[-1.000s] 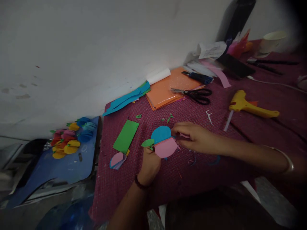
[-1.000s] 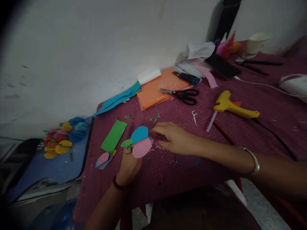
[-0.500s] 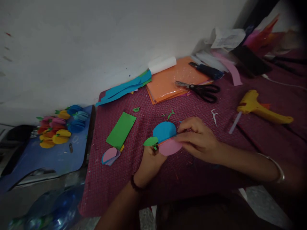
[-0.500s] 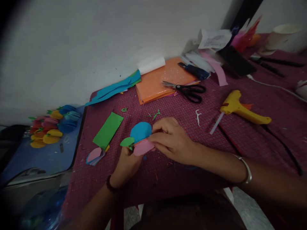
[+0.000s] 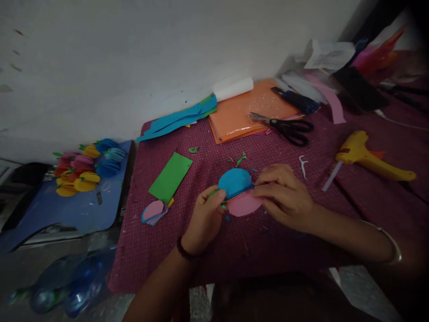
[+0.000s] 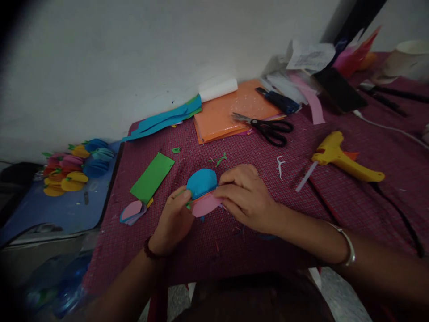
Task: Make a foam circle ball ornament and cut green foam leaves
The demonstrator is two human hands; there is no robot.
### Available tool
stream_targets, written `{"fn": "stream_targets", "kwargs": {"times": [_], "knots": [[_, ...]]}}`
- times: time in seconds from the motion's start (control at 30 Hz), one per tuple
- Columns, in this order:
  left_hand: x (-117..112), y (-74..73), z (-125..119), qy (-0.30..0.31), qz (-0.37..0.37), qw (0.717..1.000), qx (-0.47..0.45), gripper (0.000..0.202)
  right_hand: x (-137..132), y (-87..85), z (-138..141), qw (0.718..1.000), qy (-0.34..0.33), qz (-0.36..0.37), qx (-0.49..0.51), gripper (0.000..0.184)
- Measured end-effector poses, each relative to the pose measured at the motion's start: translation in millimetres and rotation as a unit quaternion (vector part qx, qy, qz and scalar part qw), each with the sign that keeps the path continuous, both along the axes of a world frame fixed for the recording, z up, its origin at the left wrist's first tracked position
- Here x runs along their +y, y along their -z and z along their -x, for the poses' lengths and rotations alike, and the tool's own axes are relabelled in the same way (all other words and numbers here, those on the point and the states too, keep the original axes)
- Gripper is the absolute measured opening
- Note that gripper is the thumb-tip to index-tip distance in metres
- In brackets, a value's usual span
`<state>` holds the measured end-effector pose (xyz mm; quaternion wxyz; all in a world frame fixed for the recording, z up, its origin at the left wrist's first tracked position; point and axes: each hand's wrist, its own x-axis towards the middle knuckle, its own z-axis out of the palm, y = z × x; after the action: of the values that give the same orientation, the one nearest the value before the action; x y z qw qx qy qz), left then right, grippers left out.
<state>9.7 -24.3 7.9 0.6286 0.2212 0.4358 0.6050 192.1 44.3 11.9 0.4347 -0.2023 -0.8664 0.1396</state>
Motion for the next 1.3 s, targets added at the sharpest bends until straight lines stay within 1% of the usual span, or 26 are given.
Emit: {"fn": "stream_targets", "kwargs": {"times": [0.07,0.17,0.27,0.33,0.47,0.6,0.7,0.77,0.87,0.97,1.07,1.13,1.2,1.23,1.3], "knots": [[0,-0.2,2,-0.02,0.002,1.0,0.01,0.017,0,-0.8,0,1.0,0.006,0.001,-0.002,0.018],[0,0.1,4,-0.025,-0.017,0.997,0.075,0.017,-1,-1.8,-1,1.0,0.02,0.011,-0.015,0.016],[-4,2.2,5,-0.001,-0.033,0.988,0.154,0.02,-1,-2.4,-2,0.999,0.035,0.026,-0.025,0.015],[-7,3.9,6,0.015,-0.035,0.981,0.19,0.022,-1,-2.9,-3,0.999,0.04,0.03,-0.02,0.016],[-10,4.3,5,0.02,-0.039,0.965,0.258,0.022,-1,-5.2,-3,0.998,0.047,0.034,-0.012,0.017],[-9,-5.6,6,0.042,-0.066,0.95,0.303,0.023,-1,-6.8,-3,0.998,0.054,0.04,-0.015,0.015],[-8,-15.8,7,0.073,-0.104,0.944,0.305,0.018,0,-7.2,-3,0.997,0.059,0.052,-0.011,0.014],[-8,-19.2,6,0.083,-0.131,0.941,0.302,0.016,0,-7.3,-3,0.996,0.062,0.057,-0.007,0.013],[-7,-17.6,3,0.053,-0.167,0.928,0.328,0.021,0,-7.7,-4,0.996,0.063,0.062,0.005,0.011],[-5,-12.8,-1,0.019,-0.197,0.908,0.368,0.016,0,-8.2,-3,0.995,0.061,0.081,0.012,0.009],[-4,-10.8,-1,0.014,-0.228,0.89,0.394,0.013,0,-7.5,-3,0.991,0.053,0.12,0.018,0.01],[-3,-10.7,1,0.011,-0.231,0.884,0.405,0.012,0,-6.2,-2,0.989,0.047,0.14,0.03,0.01],[-3,-9.5,2,0.019,-0.2,0.891,0.408,0.005,0,-4.8,-1,0.985,0.039,0.162,0.043,0.01],[-3,-8.0,2,0.026,-0.175,0.9,0.398,0.004,0,-4.1,0,0.982,0.036,0.177,0.052,0.01],[-3,-3.0,1,0.035,-0.114,0.929,0.351,0.006,1,-3.3,1,0.974,0.028,0.216,0.068,0.009]]}}
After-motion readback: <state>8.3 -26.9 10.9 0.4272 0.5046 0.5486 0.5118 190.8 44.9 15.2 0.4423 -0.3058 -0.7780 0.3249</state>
